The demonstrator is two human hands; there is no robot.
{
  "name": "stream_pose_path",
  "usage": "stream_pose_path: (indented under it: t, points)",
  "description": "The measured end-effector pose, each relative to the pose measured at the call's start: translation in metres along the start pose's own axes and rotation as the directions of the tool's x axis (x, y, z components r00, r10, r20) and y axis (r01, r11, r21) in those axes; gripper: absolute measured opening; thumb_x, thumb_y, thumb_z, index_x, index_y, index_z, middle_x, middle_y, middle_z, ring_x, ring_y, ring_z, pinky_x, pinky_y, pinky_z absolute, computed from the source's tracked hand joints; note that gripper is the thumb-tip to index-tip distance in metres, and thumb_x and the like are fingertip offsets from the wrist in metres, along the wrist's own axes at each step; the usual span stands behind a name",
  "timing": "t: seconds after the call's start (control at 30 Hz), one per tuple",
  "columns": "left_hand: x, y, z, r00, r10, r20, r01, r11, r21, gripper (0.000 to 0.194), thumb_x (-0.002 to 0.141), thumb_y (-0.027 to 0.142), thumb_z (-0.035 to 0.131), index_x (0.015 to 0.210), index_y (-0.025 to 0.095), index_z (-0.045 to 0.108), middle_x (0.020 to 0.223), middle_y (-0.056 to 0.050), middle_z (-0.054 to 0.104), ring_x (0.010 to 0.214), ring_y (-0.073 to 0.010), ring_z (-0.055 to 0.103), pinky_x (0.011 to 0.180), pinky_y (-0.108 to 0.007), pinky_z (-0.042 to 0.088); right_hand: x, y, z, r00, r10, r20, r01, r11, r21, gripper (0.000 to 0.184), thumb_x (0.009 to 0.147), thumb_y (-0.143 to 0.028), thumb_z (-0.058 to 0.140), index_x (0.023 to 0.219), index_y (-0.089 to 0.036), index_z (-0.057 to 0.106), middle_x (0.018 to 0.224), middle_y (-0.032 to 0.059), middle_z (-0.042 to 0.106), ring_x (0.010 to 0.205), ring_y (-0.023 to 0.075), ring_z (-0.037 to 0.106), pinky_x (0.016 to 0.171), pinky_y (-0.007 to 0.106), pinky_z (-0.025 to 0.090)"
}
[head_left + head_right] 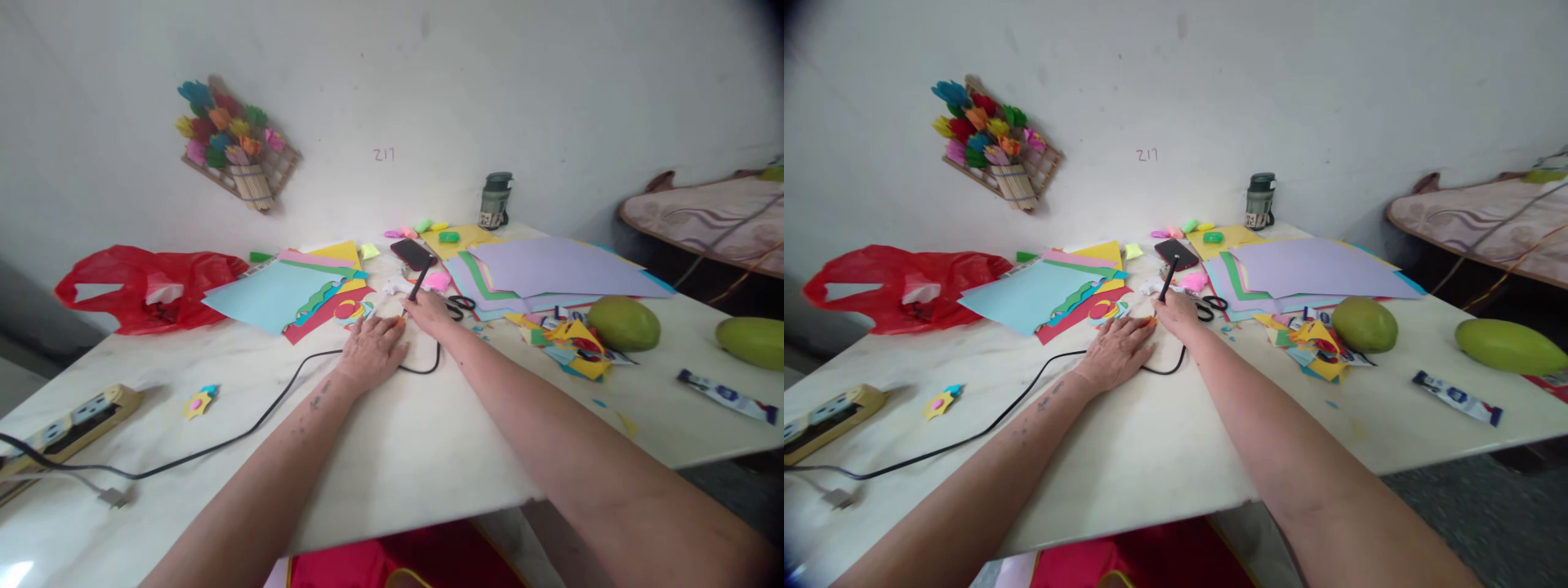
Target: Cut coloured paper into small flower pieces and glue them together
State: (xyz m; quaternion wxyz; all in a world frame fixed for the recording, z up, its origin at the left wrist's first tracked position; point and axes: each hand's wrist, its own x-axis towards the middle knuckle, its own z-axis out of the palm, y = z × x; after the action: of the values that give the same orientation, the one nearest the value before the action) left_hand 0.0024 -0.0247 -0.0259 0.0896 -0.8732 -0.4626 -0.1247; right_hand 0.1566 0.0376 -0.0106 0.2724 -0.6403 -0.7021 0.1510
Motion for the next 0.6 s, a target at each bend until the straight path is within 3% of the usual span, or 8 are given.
stream_pose_path:
  t: [0.33,0.6]
  points:
    - [-0.0002,-0.0016,0.0025,0.999,0.017,-0.028,-0.017,1.000,0.007,0.044,0.092,0.041,0.036,0.128,0.024,0.052,0.132,-0.005,0.054,0.120,-0.0247,0.045,0.105,-0.047,0.029,-0.0001,0.0002,0.0007,1.000,0.002,-0.022,-0.001,1.000,0.015,0.027,0.087,-0.031,0.047,0.099,-0.015,0.065,0.088,0.0089,0.071,0.086,0.0185,0.065,0.076,0.024,0.043]
    - [-0.0001,-0.0010,-0.0007,1.000,-0.010,0.019,0.010,1.000,-0.001,0.045,0.093,0.043,0.031,0.129,0.025,0.051,0.135,-0.003,0.052,0.123,-0.0246,0.043,0.108,-0.049,0.024,-0.0007,0.0014,-0.0018,0.997,0.020,-0.076,-0.014,0.998,0.066,0.027,0.086,-0.031,0.047,0.096,-0.015,0.066,0.084,0.0081,0.071,0.084,0.0190,0.065,0.074,0.025,0.043]
